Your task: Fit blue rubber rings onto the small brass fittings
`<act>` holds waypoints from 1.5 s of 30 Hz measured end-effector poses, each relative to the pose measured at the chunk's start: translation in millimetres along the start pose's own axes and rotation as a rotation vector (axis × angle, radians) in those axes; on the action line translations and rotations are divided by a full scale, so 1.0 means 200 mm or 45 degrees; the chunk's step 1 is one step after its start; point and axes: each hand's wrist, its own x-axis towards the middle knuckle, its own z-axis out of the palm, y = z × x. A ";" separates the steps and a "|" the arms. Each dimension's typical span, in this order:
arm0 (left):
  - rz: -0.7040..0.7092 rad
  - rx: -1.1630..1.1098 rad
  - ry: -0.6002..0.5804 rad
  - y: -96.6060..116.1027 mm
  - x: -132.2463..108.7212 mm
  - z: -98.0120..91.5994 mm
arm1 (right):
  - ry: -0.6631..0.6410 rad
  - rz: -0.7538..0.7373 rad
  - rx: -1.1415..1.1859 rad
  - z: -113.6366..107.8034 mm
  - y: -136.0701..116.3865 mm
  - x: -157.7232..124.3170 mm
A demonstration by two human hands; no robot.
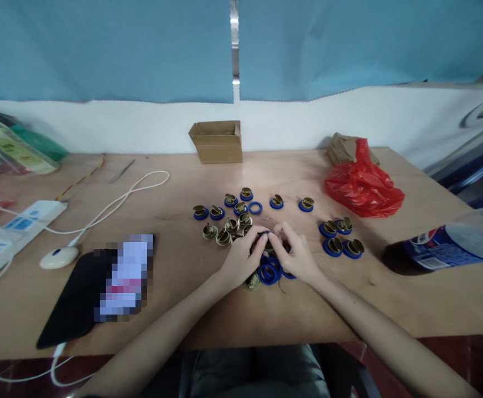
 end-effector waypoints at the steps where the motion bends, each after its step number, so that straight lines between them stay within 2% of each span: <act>1: 0.000 -0.002 -0.001 0.00 0.00 0.00 | 0.001 -0.002 -0.001 0.00 0.00 0.00; 33: 0.007 0.020 -0.011 0.00 0.01 0.00 | 0.018 -0.049 -0.023 0.00 0.00 0.00; 45: -0.015 0.064 -0.037 0.00 0.00 -0.01 | -0.030 -0.065 -0.018 0.00 0.00 -0.01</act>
